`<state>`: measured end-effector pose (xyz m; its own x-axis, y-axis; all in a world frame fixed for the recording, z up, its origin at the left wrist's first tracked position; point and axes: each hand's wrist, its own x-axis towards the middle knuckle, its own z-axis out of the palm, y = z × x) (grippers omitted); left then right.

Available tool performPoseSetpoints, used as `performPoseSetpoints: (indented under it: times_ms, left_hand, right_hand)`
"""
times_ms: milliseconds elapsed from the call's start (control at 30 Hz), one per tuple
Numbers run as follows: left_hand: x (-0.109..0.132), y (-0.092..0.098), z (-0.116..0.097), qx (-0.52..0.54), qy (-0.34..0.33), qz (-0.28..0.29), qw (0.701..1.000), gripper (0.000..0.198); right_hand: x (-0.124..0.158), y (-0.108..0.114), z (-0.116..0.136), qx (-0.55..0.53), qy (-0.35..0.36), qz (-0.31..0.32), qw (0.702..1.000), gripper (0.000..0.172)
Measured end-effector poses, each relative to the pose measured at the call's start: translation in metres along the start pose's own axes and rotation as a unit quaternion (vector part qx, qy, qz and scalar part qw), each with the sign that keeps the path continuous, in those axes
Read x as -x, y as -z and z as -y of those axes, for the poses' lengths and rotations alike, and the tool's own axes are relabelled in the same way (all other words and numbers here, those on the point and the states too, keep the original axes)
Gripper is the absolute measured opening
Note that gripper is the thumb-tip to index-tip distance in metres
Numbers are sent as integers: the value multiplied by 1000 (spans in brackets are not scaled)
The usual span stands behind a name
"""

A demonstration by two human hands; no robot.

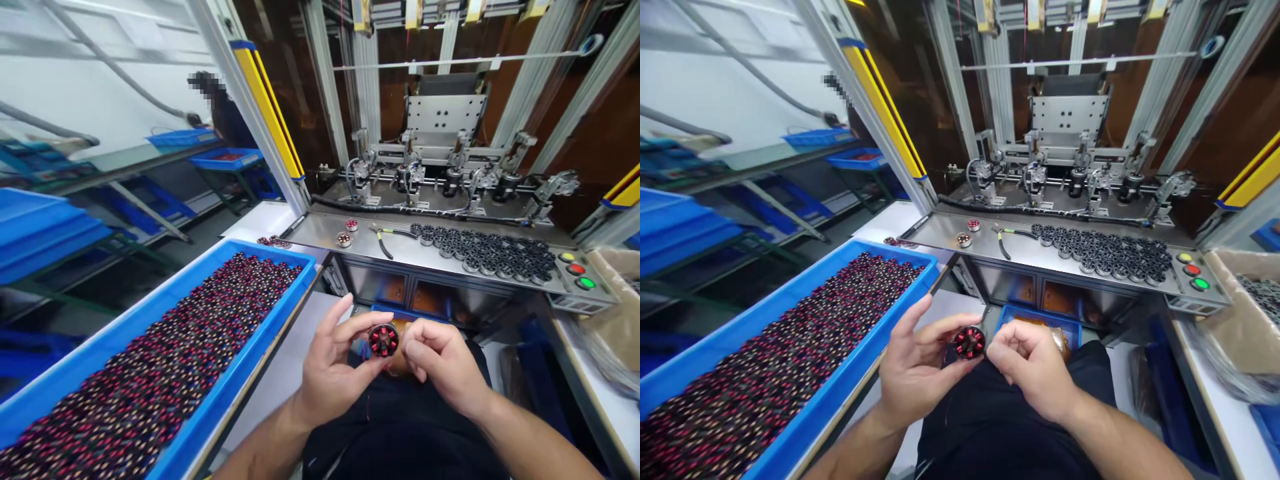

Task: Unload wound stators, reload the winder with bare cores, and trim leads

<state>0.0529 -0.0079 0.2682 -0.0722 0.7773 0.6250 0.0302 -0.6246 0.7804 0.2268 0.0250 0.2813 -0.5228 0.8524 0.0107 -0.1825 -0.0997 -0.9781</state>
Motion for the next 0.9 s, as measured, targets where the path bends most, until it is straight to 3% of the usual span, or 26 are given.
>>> performPoseSetpoints:
  times_ms: [133,233,300,367,467,567,633,767,900]
  left_hand:
    - [5,-1,0,20,17,2,1000,93]
    - [7,-2,-2,77,50,14,996,92]
    - [9,-2,-2,98,64,27,993,93]
    - [11,-1,0,85,58,35,994,93]
    - [11,1,7,22,16,32,999,91]
    - [10,0,14,-49,-33,20,998,91]
    - [9,-1,18,-78,-48,15,996,91]
    - [9,-2,20,-91,-38,6,995,90]
    - [10,0,18,-71,15,-5,997,91]
  right_hand:
    - [0,2,-6,-85,-29,25,996,43]
    - [4,18,-14,-195,-53,110,973,41]
    - [8,32,-22,-202,-56,172,962,39]
    - [13,40,-33,-162,-54,192,967,34]
    - [21,31,-48,-136,-70,170,974,28]
    - [24,3,-55,-178,-93,124,972,43]
    - [23,-14,-56,-216,-111,76,967,40]
    - [20,-25,-54,-242,-142,4,960,33]
    - [29,-16,-56,-221,-153,24,963,29]
